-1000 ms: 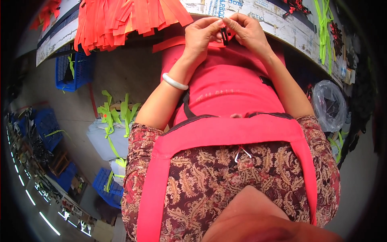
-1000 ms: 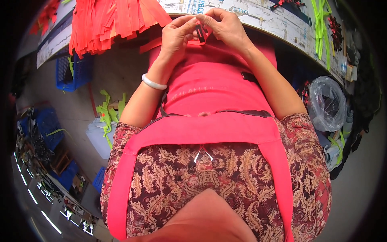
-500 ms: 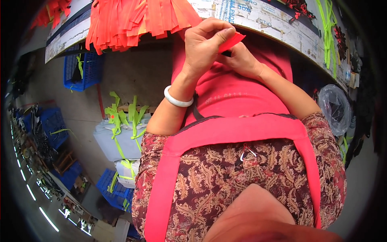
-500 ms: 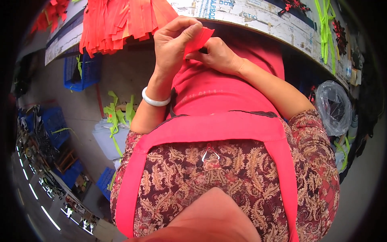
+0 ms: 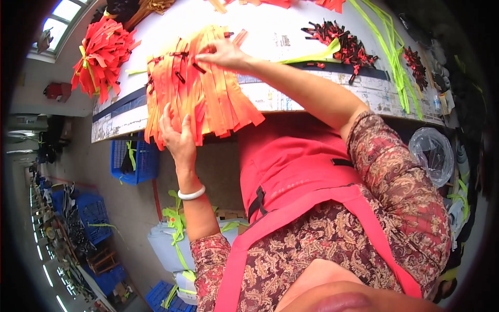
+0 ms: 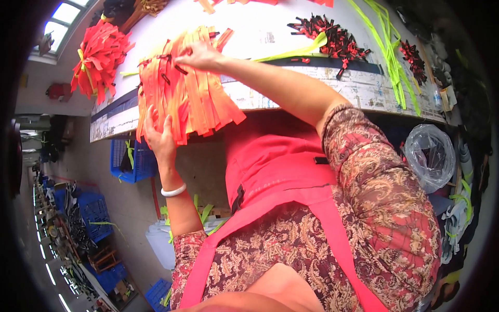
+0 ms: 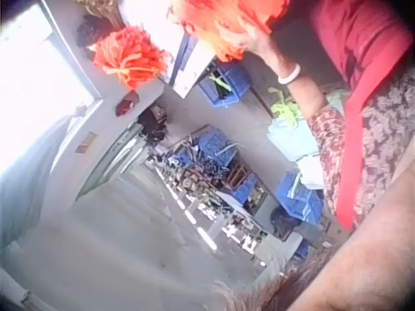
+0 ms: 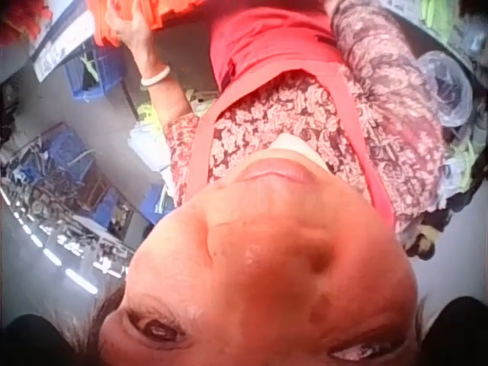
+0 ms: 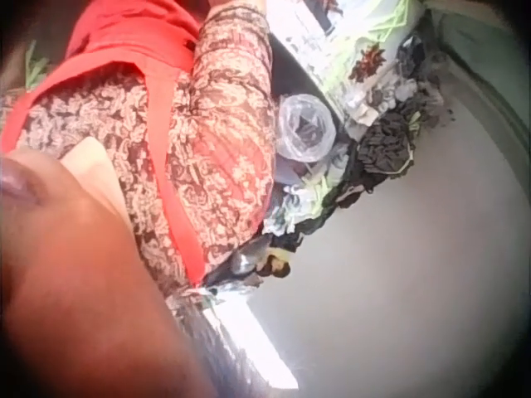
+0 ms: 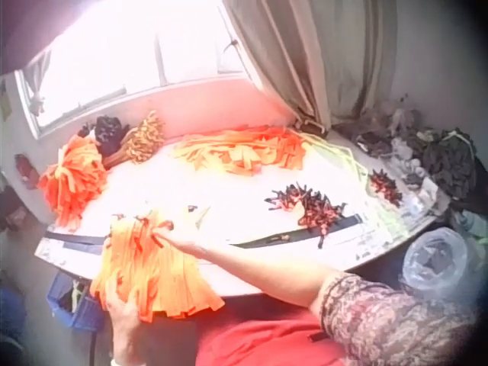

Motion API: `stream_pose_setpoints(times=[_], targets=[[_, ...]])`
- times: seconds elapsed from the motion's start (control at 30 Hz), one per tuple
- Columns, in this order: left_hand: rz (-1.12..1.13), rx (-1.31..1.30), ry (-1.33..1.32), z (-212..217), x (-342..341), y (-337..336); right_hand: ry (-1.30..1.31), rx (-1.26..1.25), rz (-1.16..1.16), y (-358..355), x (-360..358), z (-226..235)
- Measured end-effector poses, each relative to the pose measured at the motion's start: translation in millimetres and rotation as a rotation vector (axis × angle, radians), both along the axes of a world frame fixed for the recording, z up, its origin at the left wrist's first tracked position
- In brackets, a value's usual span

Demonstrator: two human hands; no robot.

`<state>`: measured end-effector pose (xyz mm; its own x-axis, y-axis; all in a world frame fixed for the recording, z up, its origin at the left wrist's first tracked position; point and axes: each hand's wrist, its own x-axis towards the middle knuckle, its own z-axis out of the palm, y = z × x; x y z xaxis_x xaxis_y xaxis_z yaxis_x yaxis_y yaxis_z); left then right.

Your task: Bundling and fastening red fabric strips with plastic ties at a manufacturing workbench.

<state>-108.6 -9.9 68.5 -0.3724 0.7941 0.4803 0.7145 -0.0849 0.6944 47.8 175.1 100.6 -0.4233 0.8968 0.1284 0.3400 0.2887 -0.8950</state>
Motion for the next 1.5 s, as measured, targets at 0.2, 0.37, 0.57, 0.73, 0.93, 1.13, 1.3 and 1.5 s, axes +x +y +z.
stream_pose_setpoints(times=[0.2, 0.37, 0.57, 0.73, 0.93, 1.13, 1.3, 1.5], targets=[[-0.300, 0.022, -0.427, 21, 24, 7, -0.008, -0.483, 0.260, -53, 87, -62], [-0.472, -0.024, -0.396, 30, 52, 35, 0.057, -0.368, 0.051, -22, 157, -36], [-0.759, -0.196, -0.370, -6, 129, 25, -0.391, 0.174, -0.225, 49, 234, -8], [-0.649, -0.128, -0.286, -30, 170, 65, -0.744, 0.434, -0.320, 153, 278, -3], [-0.553, -0.031, 0.122, -29, 180, 54, -0.894, 0.683, -0.352, 245, 302, 1], [-0.592, -0.128, 0.113, -24, 183, 53, -1.377, 0.774, -0.078, 309, 244, 33], [-0.589, -0.114, 0.089, -25, 183, 59, -0.201, -0.110, -0.279, 316, 191, 37], [-0.641, -0.136, 0.086, -27, 183, 49, -0.192, 0.220, -0.073, 332, 202, 15]])
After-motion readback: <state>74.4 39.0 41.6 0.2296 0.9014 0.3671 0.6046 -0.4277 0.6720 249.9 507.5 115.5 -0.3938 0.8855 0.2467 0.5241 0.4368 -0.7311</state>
